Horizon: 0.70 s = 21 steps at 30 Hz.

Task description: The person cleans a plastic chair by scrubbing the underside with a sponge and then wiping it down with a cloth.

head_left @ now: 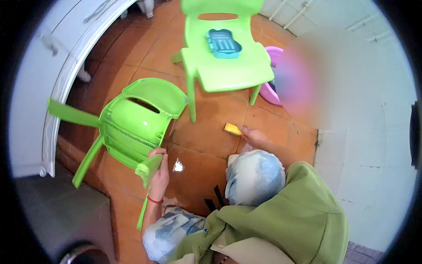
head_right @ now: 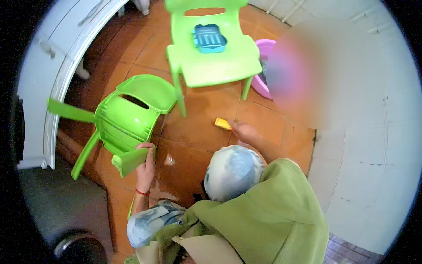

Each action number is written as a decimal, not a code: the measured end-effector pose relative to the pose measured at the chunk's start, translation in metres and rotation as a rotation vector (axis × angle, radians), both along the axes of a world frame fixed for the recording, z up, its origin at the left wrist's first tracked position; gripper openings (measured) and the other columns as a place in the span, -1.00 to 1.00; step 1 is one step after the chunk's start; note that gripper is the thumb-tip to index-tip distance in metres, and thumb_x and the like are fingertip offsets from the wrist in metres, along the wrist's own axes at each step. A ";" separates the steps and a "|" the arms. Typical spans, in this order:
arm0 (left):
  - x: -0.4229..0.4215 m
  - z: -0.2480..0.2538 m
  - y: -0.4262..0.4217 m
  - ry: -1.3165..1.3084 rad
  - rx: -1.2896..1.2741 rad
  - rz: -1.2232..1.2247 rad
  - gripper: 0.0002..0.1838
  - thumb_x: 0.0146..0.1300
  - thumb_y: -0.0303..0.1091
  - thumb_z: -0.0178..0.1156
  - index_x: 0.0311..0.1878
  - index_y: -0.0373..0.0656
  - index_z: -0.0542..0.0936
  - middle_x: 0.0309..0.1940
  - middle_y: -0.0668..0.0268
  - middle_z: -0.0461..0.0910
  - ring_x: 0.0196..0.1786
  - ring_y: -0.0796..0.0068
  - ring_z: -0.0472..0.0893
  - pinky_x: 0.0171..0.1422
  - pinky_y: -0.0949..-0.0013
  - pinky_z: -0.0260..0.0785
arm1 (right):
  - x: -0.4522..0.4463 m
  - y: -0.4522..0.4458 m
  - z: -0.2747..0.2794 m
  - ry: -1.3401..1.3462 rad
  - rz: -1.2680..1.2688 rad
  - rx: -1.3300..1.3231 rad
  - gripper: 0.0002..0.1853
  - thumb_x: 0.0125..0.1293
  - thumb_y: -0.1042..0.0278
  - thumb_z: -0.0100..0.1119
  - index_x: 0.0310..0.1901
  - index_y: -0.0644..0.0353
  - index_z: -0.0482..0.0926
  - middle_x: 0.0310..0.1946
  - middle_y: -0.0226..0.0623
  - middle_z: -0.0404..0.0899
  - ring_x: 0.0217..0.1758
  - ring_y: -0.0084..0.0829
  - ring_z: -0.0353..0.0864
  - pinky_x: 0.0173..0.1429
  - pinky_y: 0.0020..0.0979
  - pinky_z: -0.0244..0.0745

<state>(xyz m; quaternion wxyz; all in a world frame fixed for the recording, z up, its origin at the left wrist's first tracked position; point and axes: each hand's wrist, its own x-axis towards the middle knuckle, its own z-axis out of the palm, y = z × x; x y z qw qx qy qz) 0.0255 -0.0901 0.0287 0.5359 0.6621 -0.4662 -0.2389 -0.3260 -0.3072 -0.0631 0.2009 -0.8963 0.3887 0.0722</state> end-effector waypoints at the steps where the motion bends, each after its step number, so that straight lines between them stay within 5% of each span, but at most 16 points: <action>1: -0.002 0.007 -0.008 0.015 0.026 -0.010 -0.92 0.34 -0.55 0.03 -0.14 -0.31 0.47 -0.13 0.20 0.47 -0.04 0.33 0.47 0.12 0.37 0.31 | -0.003 -0.003 -0.002 0.040 0.022 -0.033 -0.50 0.31 0.27 0.03 0.30 0.00 0.33 -0.11 -0.06 0.54 -0.04 -0.01 0.55 -0.03 -0.15 0.50; 5: -0.004 0.025 -0.033 -0.054 0.137 -0.096 -0.87 0.37 -0.52 -0.01 -0.09 -0.34 0.47 -0.05 0.15 0.45 0.03 0.27 0.46 0.18 0.32 0.30 | -0.008 -0.026 0.047 -0.155 0.068 -0.150 -0.53 0.22 0.39 0.07 0.21 0.02 0.44 -0.26 -0.16 0.53 -0.16 -0.10 0.54 -0.12 -0.17 0.48; 10: -0.003 0.048 -0.065 -0.367 0.306 -0.325 -0.78 0.38 -0.45 -0.02 0.00 -0.39 0.44 0.06 0.08 0.40 0.09 0.18 0.45 0.22 0.25 0.29 | -0.030 -0.147 0.100 -0.670 -0.161 -0.770 -0.77 0.14 0.52 0.07 -0.15 0.17 0.59 -0.32 -0.12 0.55 -0.16 -0.07 0.52 -0.06 -0.14 0.44; 13: -0.003 0.053 -0.074 -0.392 0.366 -0.412 -0.73 0.39 -0.43 -0.02 0.07 -0.39 0.41 0.10 0.07 0.38 0.12 0.15 0.43 0.24 0.23 0.27 | -0.070 -0.243 0.073 -0.466 -0.732 -0.699 -0.57 0.22 0.30 0.14 0.14 0.15 0.47 0.01 0.02 0.52 0.07 0.02 0.50 0.19 -0.12 0.39; 16: -0.003 0.063 -0.077 -0.427 0.434 -0.452 -0.72 0.38 -0.43 -0.01 0.07 -0.39 0.41 0.12 0.06 0.37 0.13 0.13 0.43 0.24 0.23 0.28 | -0.092 -0.302 0.032 -0.126 -1.003 -0.597 -0.33 0.15 0.15 0.23 0.31 0.12 0.30 0.15 0.05 0.43 0.21 0.00 0.44 0.33 -0.13 0.30; 19: -0.009 0.068 -0.088 -0.442 0.454 -0.436 -0.72 0.37 -0.42 0.01 0.07 -0.39 0.42 0.14 0.05 0.37 0.13 0.11 0.43 0.24 0.22 0.28 | -0.089 -0.304 0.016 0.156 -0.846 -0.137 -0.16 0.05 0.08 0.31 0.38 0.07 0.19 0.22 0.02 0.39 0.29 -0.02 0.38 0.39 -0.16 0.24; 21: -0.020 0.067 -0.095 -0.380 0.443 -0.376 -0.72 0.37 -0.41 0.02 0.06 -0.38 0.44 0.14 0.05 0.37 0.14 0.10 0.43 0.24 0.21 0.28 | -0.064 -0.278 0.046 0.308 -0.730 -0.170 -0.23 0.05 0.11 0.29 0.34 0.04 0.29 0.11 0.02 0.50 0.20 -0.04 0.48 0.32 -0.16 0.33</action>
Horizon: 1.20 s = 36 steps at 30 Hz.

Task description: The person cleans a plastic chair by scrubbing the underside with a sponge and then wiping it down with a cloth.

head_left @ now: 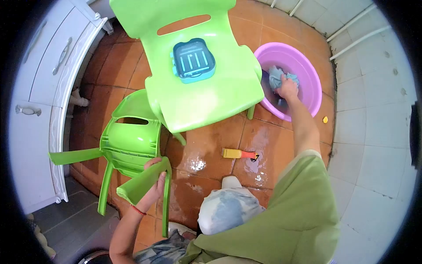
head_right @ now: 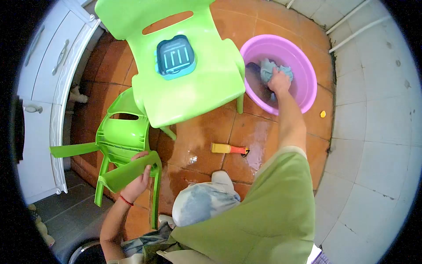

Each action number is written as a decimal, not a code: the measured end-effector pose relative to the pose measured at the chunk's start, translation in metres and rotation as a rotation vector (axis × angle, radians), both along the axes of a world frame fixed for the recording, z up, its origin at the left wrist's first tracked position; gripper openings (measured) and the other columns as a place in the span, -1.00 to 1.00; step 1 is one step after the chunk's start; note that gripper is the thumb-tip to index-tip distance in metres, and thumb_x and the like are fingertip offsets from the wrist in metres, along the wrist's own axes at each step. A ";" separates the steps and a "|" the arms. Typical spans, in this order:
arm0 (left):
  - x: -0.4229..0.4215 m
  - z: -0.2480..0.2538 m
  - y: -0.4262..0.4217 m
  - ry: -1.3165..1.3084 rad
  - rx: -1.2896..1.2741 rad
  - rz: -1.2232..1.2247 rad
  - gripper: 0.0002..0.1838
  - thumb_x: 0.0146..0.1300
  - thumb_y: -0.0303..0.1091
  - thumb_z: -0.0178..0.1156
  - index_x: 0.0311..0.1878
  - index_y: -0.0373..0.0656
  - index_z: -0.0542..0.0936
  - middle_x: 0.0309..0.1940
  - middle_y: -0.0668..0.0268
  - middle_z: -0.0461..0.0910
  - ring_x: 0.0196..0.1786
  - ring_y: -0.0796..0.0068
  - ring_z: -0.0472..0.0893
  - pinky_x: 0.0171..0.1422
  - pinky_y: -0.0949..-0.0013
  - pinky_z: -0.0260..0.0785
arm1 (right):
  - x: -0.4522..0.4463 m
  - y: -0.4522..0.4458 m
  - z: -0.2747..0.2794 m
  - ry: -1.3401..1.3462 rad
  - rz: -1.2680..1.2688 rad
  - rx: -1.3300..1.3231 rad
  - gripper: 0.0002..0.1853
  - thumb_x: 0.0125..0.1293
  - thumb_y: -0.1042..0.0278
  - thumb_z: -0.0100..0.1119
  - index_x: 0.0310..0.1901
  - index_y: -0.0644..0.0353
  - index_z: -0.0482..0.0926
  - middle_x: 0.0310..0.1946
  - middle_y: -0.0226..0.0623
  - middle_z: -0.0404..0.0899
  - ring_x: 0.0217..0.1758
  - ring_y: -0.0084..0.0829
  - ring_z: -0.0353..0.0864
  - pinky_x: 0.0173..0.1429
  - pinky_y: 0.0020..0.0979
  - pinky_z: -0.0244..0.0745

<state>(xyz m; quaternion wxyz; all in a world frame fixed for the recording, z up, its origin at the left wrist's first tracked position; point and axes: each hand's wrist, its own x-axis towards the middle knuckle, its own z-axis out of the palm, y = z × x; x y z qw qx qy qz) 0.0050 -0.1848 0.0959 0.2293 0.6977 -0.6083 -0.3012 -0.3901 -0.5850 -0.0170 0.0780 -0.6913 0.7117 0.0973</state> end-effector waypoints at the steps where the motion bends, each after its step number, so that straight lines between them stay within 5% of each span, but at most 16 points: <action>1: -0.003 -0.001 -0.004 -0.020 -0.010 -0.009 -0.73 0.37 -0.41 0.02 0.05 -0.37 0.45 0.14 0.05 0.37 0.13 0.09 0.43 0.24 0.21 0.28 | -0.005 -0.010 -0.008 0.030 0.064 0.088 -0.25 0.05 0.12 0.29 0.32 0.03 0.31 0.07 0.01 0.54 0.17 -0.05 0.51 0.29 -0.16 0.36; 3: -0.012 -0.002 -0.011 -0.047 -0.022 -0.027 -0.74 0.37 -0.41 0.02 0.03 -0.37 0.46 0.13 0.05 0.37 0.13 0.08 0.43 0.24 0.21 0.28 | -0.017 -0.008 -0.027 0.047 0.204 0.149 -0.38 0.05 0.14 0.27 0.21 0.06 0.46 -0.09 -0.04 0.63 0.04 -0.07 0.59 0.15 -0.16 0.46; 8: -0.018 -0.002 -0.024 -0.083 -0.052 -0.133 -0.70 0.32 -0.45 0.09 0.08 -0.34 0.40 0.10 0.06 0.38 0.06 0.15 0.48 0.18 0.23 0.33 | -0.045 0.011 -0.035 -0.424 0.125 -0.169 -0.54 0.10 0.17 0.23 0.06 0.09 0.60 -0.15 -0.03 0.64 -0.03 -0.04 0.62 0.04 -0.18 0.48; 10: -0.011 -0.004 -0.021 -0.047 -0.051 -0.124 -0.68 0.32 -0.45 0.10 0.10 -0.34 0.39 0.08 0.08 0.39 0.03 0.18 0.48 0.15 0.25 0.35 | -0.061 0.006 -0.033 -0.878 -0.038 -0.252 -0.59 0.15 0.20 0.22 0.04 0.16 0.61 -0.21 -0.08 0.68 -0.10 -0.18 0.65 0.00 -0.25 0.47; 12: -0.012 -0.009 -0.016 0.050 -0.058 -0.086 -0.65 0.31 -0.45 0.12 0.12 -0.33 0.36 0.07 0.10 0.40 0.00 0.21 0.49 0.12 0.28 0.36 | -0.048 0.025 0.021 -0.991 -0.229 -0.509 -0.68 0.26 0.32 0.18 -0.02 0.34 0.61 -0.26 -0.28 0.65 -0.20 -0.45 0.56 -0.09 -0.38 0.45; 16: 0.001 -0.022 -0.010 0.159 -0.006 -0.107 -0.56 0.29 -0.40 0.17 0.17 -0.33 0.32 0.03 0.10 0.43 -0.02 0.23 0.51 0.10 0.30 0.37 | -0.047 0.018 0.107 -1.258 -0.062 -0.725 -0.72 0.34 0.27 0.16 -0.08 0.33 0.61 -0.26 -0.32 0.62 -0.22 -0.53 0.52 -0.08 -0.41 0.43; 18: 0.005 -0.033 -0.009 0.080 -0.110 -0.140 -0.50 0.30 -0.30 0.17 0.21 -0.34 0.29 0.04 -0.04 0.43 0.11 0.00 0.45 0.24 0.20 0.32 | -0.029 0.029 0.156 -1.301 -0.129 -0.746 -0.73 0.36 0.27 0.14 -0.08 0.30 0.60 -0.26 -0.32 0.62 -0.25 -0.53 0.50 -0.12 -0.44 0.43; 20: 0.013 -0.032 -0.009 -0.106 -0.166 -0.321 -0.45 0.29 -0.29 0.17 0.23 -0.35 0.24 0.11 -0.10 0.38 0.18 -0.07 0.40 0.33 0.16 0.26 | -0.018 0.037 0.191 -1.110 -0.054 -0.801 -0.73 0.35 0.26 0.16 -0.07 0.29 0.58 -0.25 -0.30 0.61 -0.24 -0.52 0.52 -0.15 -0.46 0.45; 24: 0.026 -0.030 -0.001 -0.011 -0.096 -0.292 -0.44 0.27 -0.34 0.15 0.23 -0.38 0.20 0.13 -0.11 0.33 0.17 -0.08 0.40 0.31 0.14 0.28 | -0.025 0.024 0.231 -1.532 -0.006 -0.601 -0.71 0.38 0.32 0.09 0.00 0.35 0.54 -0.14 -0.14 0.61 -0.11 -0.31 0.63 -0.03 -0.27 0.58; 28: 0.055 -0.010 0.036 0.061 0.128 -0.297 -0.49 0.27 -0.37 0.14 0.22 -0.30 0.23 0.12 -0.03 0.32 0.16 -0.05 0.40 0.26 0.16 0.31 | 0.017 0.072 0.294 -1.663 0.024 -0.562 -0.64 0.38 0.29 0.08 0.08 0.39 0.49 -0.01 -0.01 0.57 -0.01 -0.15 0.61 0.06 -0.10 0.57; 31: 0.090 -0.029 0.074 0.017 0.179 -0.287 -0.50 0.27 -0.36 0.12 0.23 -0.29 0.24 0.12 -0.04 0.31 0.15 -0.03 0.42 0.25 0.16 0.33 | 0.074 0.114 0.342 -1.662 0.172 -0.716 -0.62 0.38 0.26 0.08 0.09 0.38 0.48 0.03 -0.02 0.55 0.03 -0.17 0.60 0.12 -0.13 0.54; 35: 0.131 -0.043 0.094 -0.086 0.109 0.054 -0.53 0.30 -0.32 0.10 0.21 -0.29 0.27 0.10 -0.04 0.32 0.15 -0.01 0.42 0.25 0.15 0.32 | 0.159 0.138 0.382 -1.706 0.366 -0.612 -0.53 0.46 0.18 -0.12 0.19 0.44 0.38 0.21 0.04 0.40 0.28 -0.13 0.39 0.30 -0.06 0.36; 36: 0.141 -0.048 0.094 -0.107 0.082 0.122 -0.53 0.31 -0.30 0.09 0.20 -0.29 0.28 0.10 -0.04 0.33 0.15 0.00 0.42 0.26 0.14 0.32 | 0.239 0.179 0.379 -1.761 0.825 -0.392 -0.46 0.19 0.13 0.29 0.11 0.29 0.45 0.05 -0.08 0.53 0.10 -0.16 0.53 0.28 -0.08 0.35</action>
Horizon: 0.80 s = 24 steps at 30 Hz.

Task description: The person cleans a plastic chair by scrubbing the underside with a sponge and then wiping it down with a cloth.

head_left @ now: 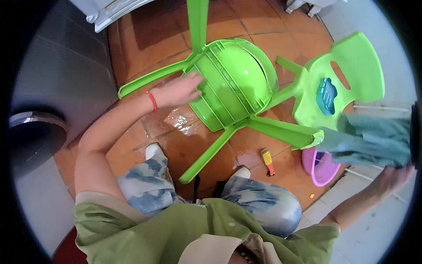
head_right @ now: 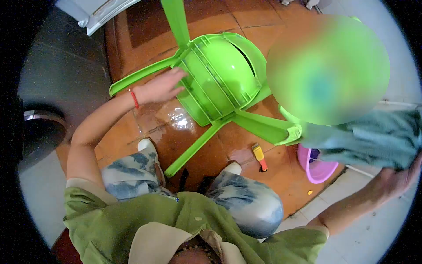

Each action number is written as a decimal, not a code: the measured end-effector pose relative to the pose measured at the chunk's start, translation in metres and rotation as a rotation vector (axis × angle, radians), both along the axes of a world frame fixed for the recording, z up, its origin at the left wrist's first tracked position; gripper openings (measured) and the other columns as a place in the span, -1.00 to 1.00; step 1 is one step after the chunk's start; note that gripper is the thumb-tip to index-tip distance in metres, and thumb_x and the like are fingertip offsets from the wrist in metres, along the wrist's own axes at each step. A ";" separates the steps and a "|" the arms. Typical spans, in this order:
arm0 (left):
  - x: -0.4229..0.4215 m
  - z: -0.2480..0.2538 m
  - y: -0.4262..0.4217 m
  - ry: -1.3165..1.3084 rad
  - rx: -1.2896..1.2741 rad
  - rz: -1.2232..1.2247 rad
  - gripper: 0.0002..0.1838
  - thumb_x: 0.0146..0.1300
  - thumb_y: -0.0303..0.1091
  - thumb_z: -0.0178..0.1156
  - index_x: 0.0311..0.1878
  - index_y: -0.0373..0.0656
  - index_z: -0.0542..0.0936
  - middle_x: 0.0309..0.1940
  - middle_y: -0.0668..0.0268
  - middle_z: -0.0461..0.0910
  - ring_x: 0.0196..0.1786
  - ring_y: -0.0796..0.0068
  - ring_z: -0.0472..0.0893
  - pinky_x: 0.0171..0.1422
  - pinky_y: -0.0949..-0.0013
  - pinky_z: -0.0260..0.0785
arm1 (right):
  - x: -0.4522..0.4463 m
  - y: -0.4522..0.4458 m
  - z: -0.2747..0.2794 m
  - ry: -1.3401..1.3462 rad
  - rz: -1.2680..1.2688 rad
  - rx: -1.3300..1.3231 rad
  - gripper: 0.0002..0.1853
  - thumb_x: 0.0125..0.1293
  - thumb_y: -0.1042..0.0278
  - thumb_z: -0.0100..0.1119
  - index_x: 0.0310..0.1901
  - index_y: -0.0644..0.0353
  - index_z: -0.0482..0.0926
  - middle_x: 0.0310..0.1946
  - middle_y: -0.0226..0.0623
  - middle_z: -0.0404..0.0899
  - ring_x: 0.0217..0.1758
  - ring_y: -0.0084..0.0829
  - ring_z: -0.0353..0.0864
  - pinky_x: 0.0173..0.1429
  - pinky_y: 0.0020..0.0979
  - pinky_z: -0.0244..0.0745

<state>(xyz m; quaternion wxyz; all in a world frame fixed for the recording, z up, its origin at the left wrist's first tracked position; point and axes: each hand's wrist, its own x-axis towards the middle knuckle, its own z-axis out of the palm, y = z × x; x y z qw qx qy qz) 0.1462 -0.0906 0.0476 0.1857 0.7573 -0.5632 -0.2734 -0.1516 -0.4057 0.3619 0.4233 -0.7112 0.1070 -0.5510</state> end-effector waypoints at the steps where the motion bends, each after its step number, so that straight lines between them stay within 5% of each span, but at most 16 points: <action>1: 0.009 -0.005 0.001 -0.026 -0.026 0.064 -0.54 0.31 -0.29 0.09 0.20 -0.29 0.29 0.09 -0.04 0.34 0.15 0.00 0.42 0.26 0.14 0.32 | 0.023 0.004 0.004 0.024 0.045 -0.061 -0.56 0.18 0.19 0.31 -0.03 0.35 0.51 -0.07 -0.04 0.57 -0.03 -0.17 0.60 0.15 -0.06 0.48; 5: 0.026 -0.020 -0.006 0.058 -0.179 0.176 -0.54 0.30 -0.27 0.10 0.17 -0.34 0.31 0.07 -0.08 0.35 0.12 -0.02 0.44 0.26 0.14 0.31 | 0.086 0.000 -0.006 0.219 0.172 0.178 -0.60 0.30 0.24 0.16 0.08 0.31 0.49 0.03 -0.07 0.56 0.04 -0.21 0.59 0.16 -0.18 0.50; 10: 0.033 -0.053 -0.021 0.243 -0.266 0.296 -0.51 0.28 -0.28 0.13 0.17 -0.37 0.30 0.09 -0.11 0.34 0.13 -0.04 0.41 0.29 0.15 0.25 | 0.208 0.062 -0.119 0.858 0.184 -0.270 -0.56 0.23 0.33 0.14 0.16 0.15 0.50 0.10 -0.14 0.54 0.16 -0.15 0.51 0.28 -0.26 0.36; 13: 0.037 -0.075 -0.025 0.285 -0.282 0.452 -0.39 0.22 -0.19 0.21 0.21 -0.36 0.27 0.05 -0.09 0.38 0.20 0.01 0.38 0.30 0.17 0.25 | 0.257 0.060 -0.202 1.227 0.543 -0.817 -0.52 0.12 0.40 0.04 0.14 0.11 0.52 -0.03 0.01 0.56 0.05 -0.02 0.54 0.18 -0.19 0.44; 18: 0.044 -0.078 -0.037 0.327 -0.352 0.370 -0.26 0.16 -0.03 0.27 0.25 -0.32 0.25 -0.01 -0.07 0.41 0.11 0.06 0.44 0.21 0.19 0.32 | 0.269 0.098 -0.244 1.497 0.593 -0.860 -0.51 0.15 0.38 0.00 0.18 0.02 0.46 -0.03 0.03 0.45 -0.02 0.01 0.53 0.10 -0.13 0.45; 19: 0.042 -0.074 -0.039 0.323 -0.380 0.418 -0.41 0.19 -0.03 0.26 0.13 -0.24 0.35 -0.17 0.04 0.49 -0.11 0.18 0.50 0.00 0.20 0.38 | 0.272 0.087 -0.249 1.432 0.664 -0.831 -0.56 0.13 0.30 0.06 0.11 0.06 0.49 -0.09 0.03 0.48 -0.01 0.02 0.53 0.10 -0.14 0.44; 22: 0.052 -0.062 -0.046 0.493 -0.291 0.451 -0.62 0.20 -0.10 0.24 -0.13 -0.23 0.45 -0.37 0.19 0.50 -0.30 0.31 0.49 -0.20 0.24 0.34 | 0.290 0.081 -0.229 1.724 0.736 -0.771 -0.51 0.05 0.20 0.16 0.07 0.10 0.51 -0.10 0.06 0.52 0.01 0.03 0.52 0.11 -0.15 0.42; 23: 0.049 -0.069 -0.048 0.526 -0.410 0.376 -0.66 0.20 -0.13 0.23 -0.22 -0.24 0.45 -0.43 0.20 0.48 -0.34 0.32 0.48 -0.23 0.25 0.33 | 0.292 0.086 -0.214 1.942 0.770 -0.579 -0.48 -0.01 0.26 0.30 0.04 0.18 0.52 -0.17 -0.07 0.59 -0.06 -0.27 0.56 0.01 -0.28 0.45; 24: 0.043 -0.082 -0.052 0.558 -0.532 0.300 -0.69 0.21 -0.16 0.22 -0.30 -0.25 0.44 -0.49 0.21 0.46 -0.39 0.33 0.48 -0.27 0.26 0.32 | 0.291 0.087 -0.204 1.987 0.848 -0.539 -0.49 -0.01 0.28 0.31 0.04 0.20 0.52 -0.17 -0.12 0.60 -0.08 -0.31 0.56 0.00 -0.30 0.45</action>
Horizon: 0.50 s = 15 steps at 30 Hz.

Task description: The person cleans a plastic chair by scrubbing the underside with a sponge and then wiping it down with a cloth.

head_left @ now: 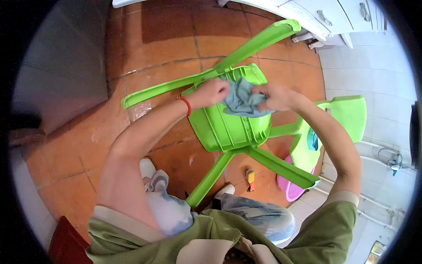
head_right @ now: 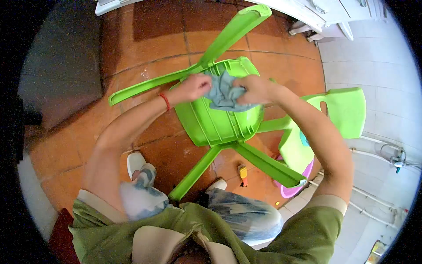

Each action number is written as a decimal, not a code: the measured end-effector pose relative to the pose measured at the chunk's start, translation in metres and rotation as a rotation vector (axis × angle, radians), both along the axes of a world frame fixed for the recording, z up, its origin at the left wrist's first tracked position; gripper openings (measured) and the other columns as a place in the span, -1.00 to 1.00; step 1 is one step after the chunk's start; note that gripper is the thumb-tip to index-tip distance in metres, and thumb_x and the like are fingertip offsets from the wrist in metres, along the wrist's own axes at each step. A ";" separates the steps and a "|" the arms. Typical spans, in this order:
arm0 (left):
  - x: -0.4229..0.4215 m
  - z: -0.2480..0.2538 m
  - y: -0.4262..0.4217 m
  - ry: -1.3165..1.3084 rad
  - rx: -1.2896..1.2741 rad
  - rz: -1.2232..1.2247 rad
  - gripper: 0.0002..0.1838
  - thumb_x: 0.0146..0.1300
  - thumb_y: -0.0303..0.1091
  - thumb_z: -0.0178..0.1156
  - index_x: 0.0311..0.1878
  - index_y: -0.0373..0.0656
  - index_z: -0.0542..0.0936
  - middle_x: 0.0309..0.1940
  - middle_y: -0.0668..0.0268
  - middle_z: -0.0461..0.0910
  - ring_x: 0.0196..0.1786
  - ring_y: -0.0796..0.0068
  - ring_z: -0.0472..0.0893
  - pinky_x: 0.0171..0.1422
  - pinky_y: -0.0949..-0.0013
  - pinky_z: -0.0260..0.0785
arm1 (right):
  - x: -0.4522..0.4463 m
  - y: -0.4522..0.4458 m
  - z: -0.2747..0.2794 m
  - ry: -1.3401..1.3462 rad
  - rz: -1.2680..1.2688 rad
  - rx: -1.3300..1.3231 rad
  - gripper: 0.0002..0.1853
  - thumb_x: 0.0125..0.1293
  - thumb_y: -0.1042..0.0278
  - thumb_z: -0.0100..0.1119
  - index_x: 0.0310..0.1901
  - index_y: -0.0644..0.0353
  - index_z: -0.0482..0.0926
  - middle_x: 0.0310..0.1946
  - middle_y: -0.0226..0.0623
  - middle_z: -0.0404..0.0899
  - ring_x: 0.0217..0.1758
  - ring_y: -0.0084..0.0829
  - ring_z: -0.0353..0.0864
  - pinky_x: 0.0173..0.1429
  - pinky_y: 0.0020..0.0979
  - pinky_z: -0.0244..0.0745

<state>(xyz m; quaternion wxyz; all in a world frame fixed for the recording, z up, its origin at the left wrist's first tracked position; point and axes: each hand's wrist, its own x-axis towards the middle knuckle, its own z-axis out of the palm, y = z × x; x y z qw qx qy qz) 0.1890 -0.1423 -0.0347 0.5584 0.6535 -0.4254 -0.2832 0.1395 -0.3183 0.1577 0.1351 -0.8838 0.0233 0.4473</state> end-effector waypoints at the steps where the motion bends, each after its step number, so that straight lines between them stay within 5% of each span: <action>1: -0.005 0.001 0.000 -0.002 -0.137 -0.041 -0.70 0.21 -0.19 0.20 -0.38 -0.26 0.44 -0.55 0.23 0.44 -0.43 0.34 0.47 -0.30 0.27 0.31 | -0.003 -0.003 0.010 0.075 0.008 0.045 -0.50 -0.01 0.29 0.32 0.03 0.22 0.52 -0.17 -0.17 0.61 -0.09 -0.35 0.56 -0.01 -0.33 0.45; 3: -0.011 0.017 0.002 0.010 -0.027 -0.309 -0.71 0.20 -0.23 0.19 -0.45 -0.27 0.43 -0.61 0.22 0.41 -0.47 0.37 0.46 -0.34 0.29 0.30 | -0.006 -0.009 0.030 0.149 -0.063 0.192 -0.55 0.06 0.32 0.31 0.02 0.23 0.53 -0.18 -0.32 0.62 -0.12 -0.45 0.55 -0.01 -0.39 0.46; 5: -0.014 0.027 0.004 -0.026 0.032 -0.482 -0.71 0.18 -0.28 0.18 -0.53 -0.25 0.39 -0.72 0.21 0.34 -0.56 0.44 0.42 -0.41 0.32 0.29 | -0.002 -0.017 0.041 0.007 -0.403 0.291 -0.57 0.13 0.30 0.28 0.05 0.22 0.52 -0.19 -0.35 0.62 -0.10 -0.49 0.53 0.02 -0.41 0.45; 6: -0.013 0.023 0.007 -0.038 0.103 -0.320 -0.72 0.18 -0.28 0.18 -0.53 -0.25 0.41 -0.71 0.21 0.35 -0.56 0.44 0.42 -0.40 0.31 0.30 | 0.000 -0.017 0.042 -0.065 -0.574 0.340 -0.58 0.17 0.29 0.26 0.06 0.22 0.52 -0.19 -0.36 0.62 -0.09 -0.51 0.52 0.03 -0.41 0.44; 10: 0.021 0.015 0.019 -0.065 0.165 0.353 -0.74 0.19 -0.19 0.19 -0.35 -0.24 0.52 -0.56 0.09 0.50 -0.45 0.25 0.53 -0.27 0.21 0.38 | 0.014 -0.017 -0.038 -0.682 -0.168 -0.011 -0.63 0.17 0.37 0.11 0.05 0.18 0.53 -0.07 -0.04 0.56 0.01 -0.18 0.55 0.09 -0.21 0.47; 11: 0.028 0.009 0.018 -0.207 0.089 0.497 -0.70 0.20 -0.15 0.17 -0.28 -0.25 0.52 -0.50 0.05 0.52 -0.39 0.20 0.54 -0.21 0.18 0.39 | 0.014 -0.005 -0.062 -0.826 -0.008 -0.172 -0.62 0.16 0.42 0.06 0.06 0.19 0.51 -0.09 -0.01 0.55 -0.01 -0.11 0.55 0.09 -0.16 0.47; 13: 0.037 -0.009 0.015 -0.493 -0.062 0.788 -0.62 0.24 -0.07 0.14 -0.15 -0.26 0.52 -0.37 -0.03 0.57 -0.27 0.08 0.58 -0.11 0.10 0.40 | 0.012 0.030 -0.082 -0.895 -0.081 -0.210 -0.57 0.10 0.47 0.04 0.08 0.17 0.50 -0.06 0.00 0.49 0.00 0.03 0.48 0.08 -0.07 0.44; 15: 0.041 -0.022 0.015 -0.490 0.081 0.622 -0.57 0.29 -0.03 0.08 -0.08 -0.27 0.49 -0.28 -0.05 0.57 -0.18 0.01 0.57 -0.04 0.04 0.39 | 0.010 0.041 -0.101 -1.001 -0.140 -0.294 -0.58 0.09 0.49 0.03 0.05 0.18 0.51 -0.05 -0.01 0.47 0.01 0.04 0.46 0.07 -0.07 0.43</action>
